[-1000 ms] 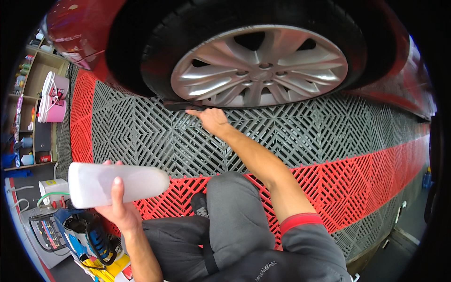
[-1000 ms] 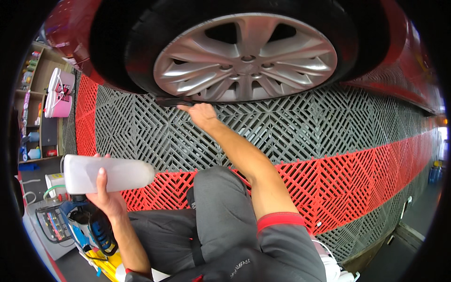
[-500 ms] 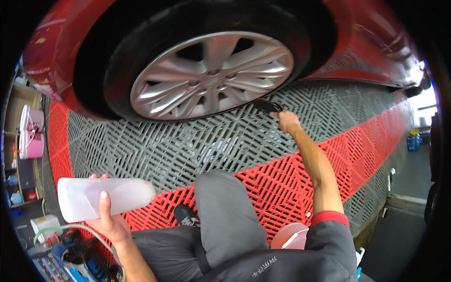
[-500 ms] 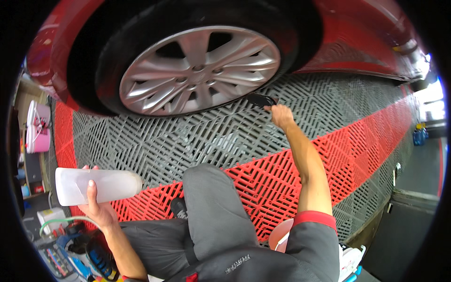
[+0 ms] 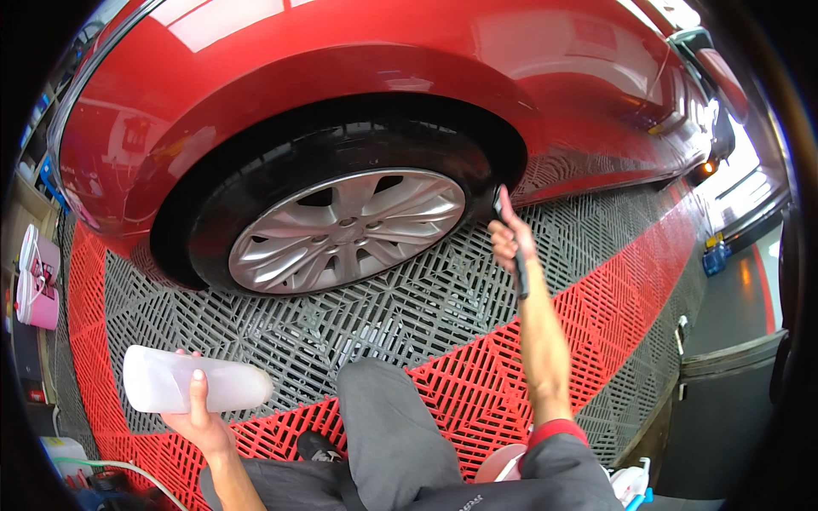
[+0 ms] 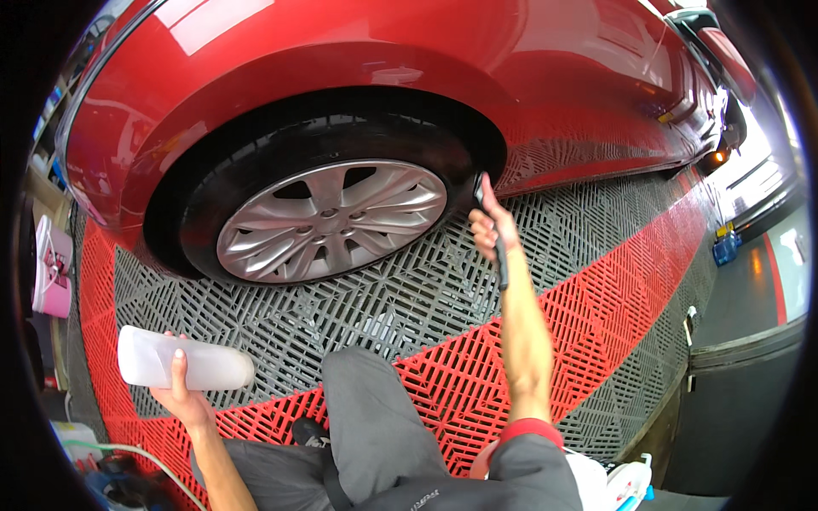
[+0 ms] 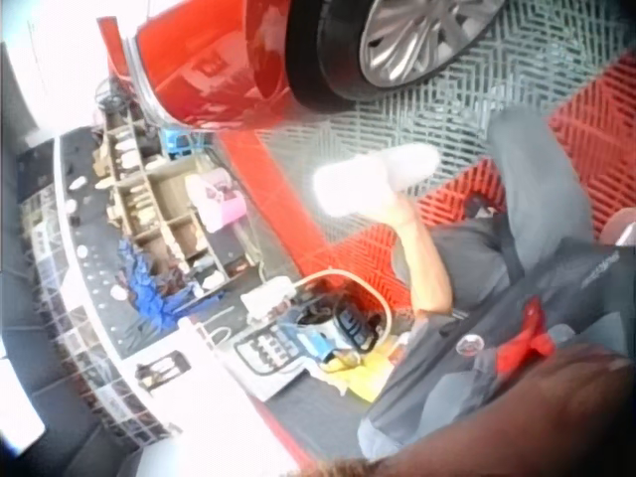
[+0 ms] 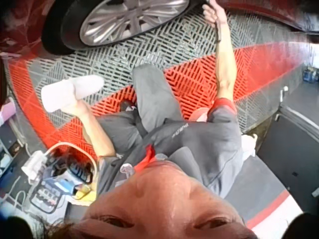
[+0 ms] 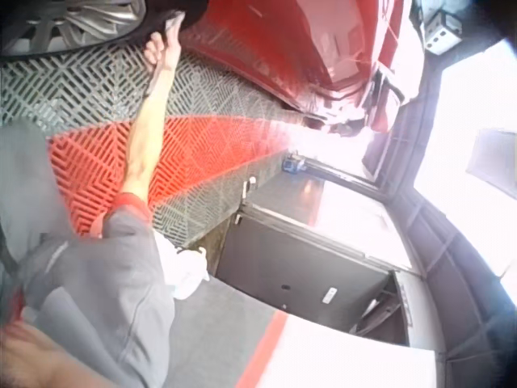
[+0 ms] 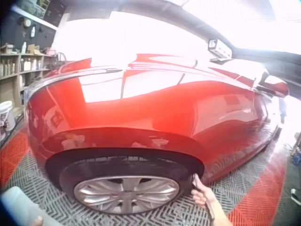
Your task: The person retrieves red quilted car mats from outside, carries them into the garage, and installs them into the trunk of a red sedan. The person also places a cloth and slippers into the trunk.
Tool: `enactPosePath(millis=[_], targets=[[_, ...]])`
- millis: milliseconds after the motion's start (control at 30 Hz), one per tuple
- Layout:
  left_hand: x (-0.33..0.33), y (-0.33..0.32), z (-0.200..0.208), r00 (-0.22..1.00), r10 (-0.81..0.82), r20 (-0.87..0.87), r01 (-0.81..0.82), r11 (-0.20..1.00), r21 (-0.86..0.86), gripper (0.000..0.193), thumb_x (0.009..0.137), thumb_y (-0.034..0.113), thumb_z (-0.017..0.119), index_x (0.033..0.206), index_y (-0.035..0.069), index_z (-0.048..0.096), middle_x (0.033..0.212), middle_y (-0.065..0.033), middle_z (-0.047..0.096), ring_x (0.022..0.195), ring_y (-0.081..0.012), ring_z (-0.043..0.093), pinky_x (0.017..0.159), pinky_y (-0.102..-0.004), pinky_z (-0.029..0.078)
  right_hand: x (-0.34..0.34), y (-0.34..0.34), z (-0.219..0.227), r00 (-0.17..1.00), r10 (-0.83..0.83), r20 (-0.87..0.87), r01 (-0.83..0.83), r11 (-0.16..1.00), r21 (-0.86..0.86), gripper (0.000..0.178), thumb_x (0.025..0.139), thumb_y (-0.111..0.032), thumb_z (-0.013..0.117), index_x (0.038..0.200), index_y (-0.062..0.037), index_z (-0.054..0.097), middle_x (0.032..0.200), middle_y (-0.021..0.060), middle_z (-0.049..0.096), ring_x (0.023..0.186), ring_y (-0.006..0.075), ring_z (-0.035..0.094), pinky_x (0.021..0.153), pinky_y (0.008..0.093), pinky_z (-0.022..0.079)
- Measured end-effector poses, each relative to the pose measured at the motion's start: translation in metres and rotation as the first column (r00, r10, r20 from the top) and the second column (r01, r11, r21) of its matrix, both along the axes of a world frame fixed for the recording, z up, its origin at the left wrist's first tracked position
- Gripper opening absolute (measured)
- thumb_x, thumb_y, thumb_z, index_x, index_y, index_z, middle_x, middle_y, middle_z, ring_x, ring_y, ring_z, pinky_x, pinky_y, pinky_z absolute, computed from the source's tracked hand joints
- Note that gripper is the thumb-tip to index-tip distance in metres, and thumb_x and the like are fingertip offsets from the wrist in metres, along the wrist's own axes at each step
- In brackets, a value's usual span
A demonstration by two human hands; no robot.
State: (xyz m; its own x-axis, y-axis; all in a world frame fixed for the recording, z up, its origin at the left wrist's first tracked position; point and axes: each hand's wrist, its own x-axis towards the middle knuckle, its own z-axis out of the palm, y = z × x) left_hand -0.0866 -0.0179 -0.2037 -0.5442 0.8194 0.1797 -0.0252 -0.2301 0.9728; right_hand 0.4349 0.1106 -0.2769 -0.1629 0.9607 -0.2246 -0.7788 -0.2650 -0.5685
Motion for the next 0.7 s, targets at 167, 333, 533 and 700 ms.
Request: enactPosePath(millis=[167,333,533,700], targets=[[-0.005,0.006,0.015,0.994,0.085,0.063,-0.086,0.996,0.016,0.051,0.082,0.007,0.062,0.125,-0.009,0.041,0.119,-0.0198,0.052,0.103,-0.0286,0.057,0.092,-0.0397,0.045,-0.075,0.017,0.16,0.877,0.259,0.404,-0.283,0.959,-0.001,0.047,0.099,-0.026,0.036,0.141,-0.0406,0.022,0.055,0.0005,0.036,0.036,0.0073,0.029,0.029,0.0176,0.027],[-0.026,0.019,0.018,0.981,0.157,0.111,-0.164,0.985,0.057,0.048,0.08,0.006,0.064,0.122,-0.008,0.045,0.114,-0.0182,0.056,0.099,-0.0267,0.058,0.09,-0.038,0.046,-0.203,0.024,0.214,0.782,0.299,0.547,-0.373,0.927,0.026,0.055,0.094,-0.019,0.042,0.144,-0.0246,0.021,0.055,0.0052,0.049,0.038,0.0115,0.042,0.033,0.022,0.038],[-0.059,0.016,0.022,0.958,0.287,0.02,-0.287,0.949,0.131,0.039,0.078,0.002,0.065,0.113,-0.007,0.051,0.106,-0.015,0.058,0.094,-0.0241,0.059,0.085,-0.0358,0.047,-0.367,0.025,0.176,0.589,0.296,0.752,-0.488,0.872,0.04,0.056,0.091,-0.01,0.038,0.144,-0.0118,0.021,0.061,0.0075,0.058,0.05,0.0148,0.056,0.043,0.0289,0.047],[-0.084,-0.009,0.022,0.872,0.439,-0.215,-0.41,0.897,0.166,0.039,0.08,0.002,0.063,0.115,-0.007,0.05,0.108,-0.015,0.057,0.095,-0.0254,0.059,0.086,-0.0366,0.048,-0.47,0.017,0.086,0.29,0.196,0.937,-0.549,0.836,-0.005,0.053,0.086,-0.007,0.037,0.139,-0.0083,0.035,0.075,0.0223,0.063,0.058,0.029,0.064,0.062,0.0388,0.054]])
